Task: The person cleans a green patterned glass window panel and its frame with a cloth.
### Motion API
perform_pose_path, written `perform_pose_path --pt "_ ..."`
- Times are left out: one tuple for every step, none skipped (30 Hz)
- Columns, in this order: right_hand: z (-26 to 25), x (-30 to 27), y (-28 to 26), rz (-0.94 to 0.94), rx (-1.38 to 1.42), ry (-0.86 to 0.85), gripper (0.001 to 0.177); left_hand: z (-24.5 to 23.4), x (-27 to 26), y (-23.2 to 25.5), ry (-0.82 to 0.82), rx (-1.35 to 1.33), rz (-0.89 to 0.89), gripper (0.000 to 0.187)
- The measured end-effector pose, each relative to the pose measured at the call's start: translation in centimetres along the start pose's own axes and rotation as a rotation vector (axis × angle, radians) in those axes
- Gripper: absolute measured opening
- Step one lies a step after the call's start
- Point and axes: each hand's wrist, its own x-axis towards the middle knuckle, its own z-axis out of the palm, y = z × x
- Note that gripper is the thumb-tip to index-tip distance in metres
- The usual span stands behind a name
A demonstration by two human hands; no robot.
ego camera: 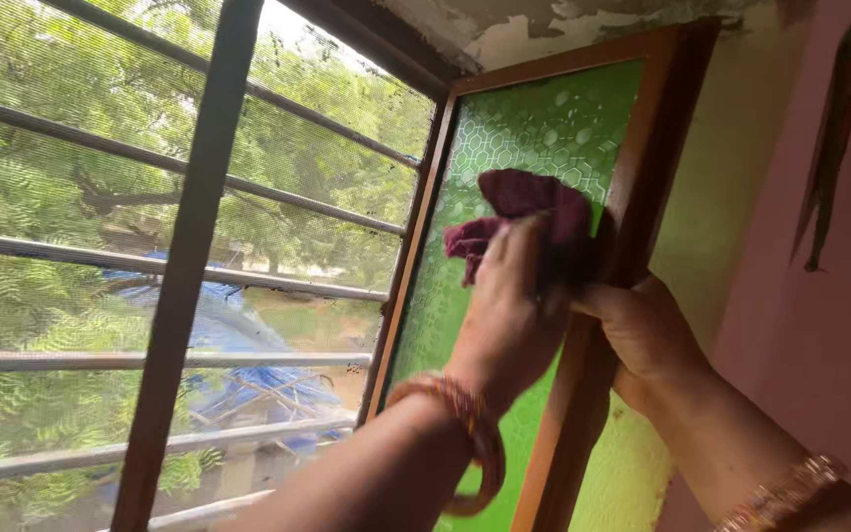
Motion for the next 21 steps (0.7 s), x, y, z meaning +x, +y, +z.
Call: perform_pose_path --pt "-0.5 -0.1 0.1 0.014 0.047 -0.041 0.044 0.1 -0.2 -0.1 -0.037 0.003 -0.026 0.059" --pt "-0.9 -0.2 0.1 0.027 0.094 -0.082 0.047 0.1 -0.4 -0.1 -0.074 0.005 -0.053 0.061" --pt "-1.1 -0.3 0.3 0.028 0.111 -0.094 0.048 0.1 -0.8 0.2 -0.114 0.003 -0.085 0.063" --pt "-1.3 -0.5 0.4 0.029 0.128 -0.106 0.049 0.2 -1.2 0.5 -0.133 -0.002 -0.119 0.063" --pt "-1.5 -0.4 0.3 0.020 0.144 -0.117 0.050 0.4 -1.2 0.9 -0.151 -0.011 -0.145 0.063" --pt "-1.6 -0.4 0.1 0.041 0.139 -0.106 0.052 0.6 -0.9 1.1 -0.170 -0.019 -0.170 0.064" --pt "-1.5 -0.6 0.1 0.061 0.137 -0.098 0.054 1.0 -0.4 1.2 -0.155 0.012 -0.159 0.060" --pt "-1.3 -0.5 0.1 0.082 0.135 -0.089 0.056 1.5 0.1 1.2 -0.139 0.044 -0.148 0.057" --pt "-1.2 -0.6 0.2 0.085 0.148 -0.076 0.054 1.9 0.4 1.3 -0.127 0.073 -0.146 0.053" --pt "-1.0 -0.6 0.3 0.087 0.162 -0.063 0.053 2.2 0.6 1.2 -0.107 0.093 -0.125 0.052" --pt "-1.0 -0.6 0.3 0.086 0.172 -0.050 0.051 2.5 0.9 1.0 -0.084 0.110 -0.101 0.051" --pt "-1.0 -0.5 0.4 0.065 0.141 -0.040 0.049 2.8 1.2 0.6 -0.061 0.126 -0.078 0.050" --pt "-1.1 -0.5 0.5 0.048 0.106 -0.028 0.047 3.0 1.4 0.2 -0.056 0.124 -0.056 0.048" --pt "-1.2 -0.5 0.6 0.032 0.071 -0.016 0.044 2.9 1.5 -0.5 -0.051 0.122 -0.034 0.047" --pt "-1.4 -0.5 0.7 0.011 0.074 -0.011 0.042 2.7 1.6 -1.2 -0.046 0.122 -0.011 0.046" --pt "-1.6 -0.6 0.8 -0.010 0.076 -0.007 0.039 2.5 1.4 -1.9 -0.046 0.121 -0.009 0.045" --pt "-1.8 -0.6 0.8 -0.031 0.080 -0.005 0.037 2.2 1.2 -2.5 -0.045 0.122 -0.007 0.045" --pt "-1.9 -0.5 0.9 -0.041 0.037 0.002 0.033 1.9 1.0 -3.1 -0.044 0.123 -0.006 0.044" --pt "-2.1 -0.4 0.8 -0.049 -0.004 0.012 0.030 1.6 0.4 -3.5 -0.048 0.132 -0.007 0.045" --pt "-2.3 -0.4 0.8 -0.056 -0.046 0.022 0.027 1.2 -0.5 -3.7 -0.052 0.141 -0.007 0.046" --pt "-2.3 -0.3 0.8 -0.053 -0.037 0.017 0.025 0.7 -1.5 -3.9 -0.054 0.154 -0.011 0.047"
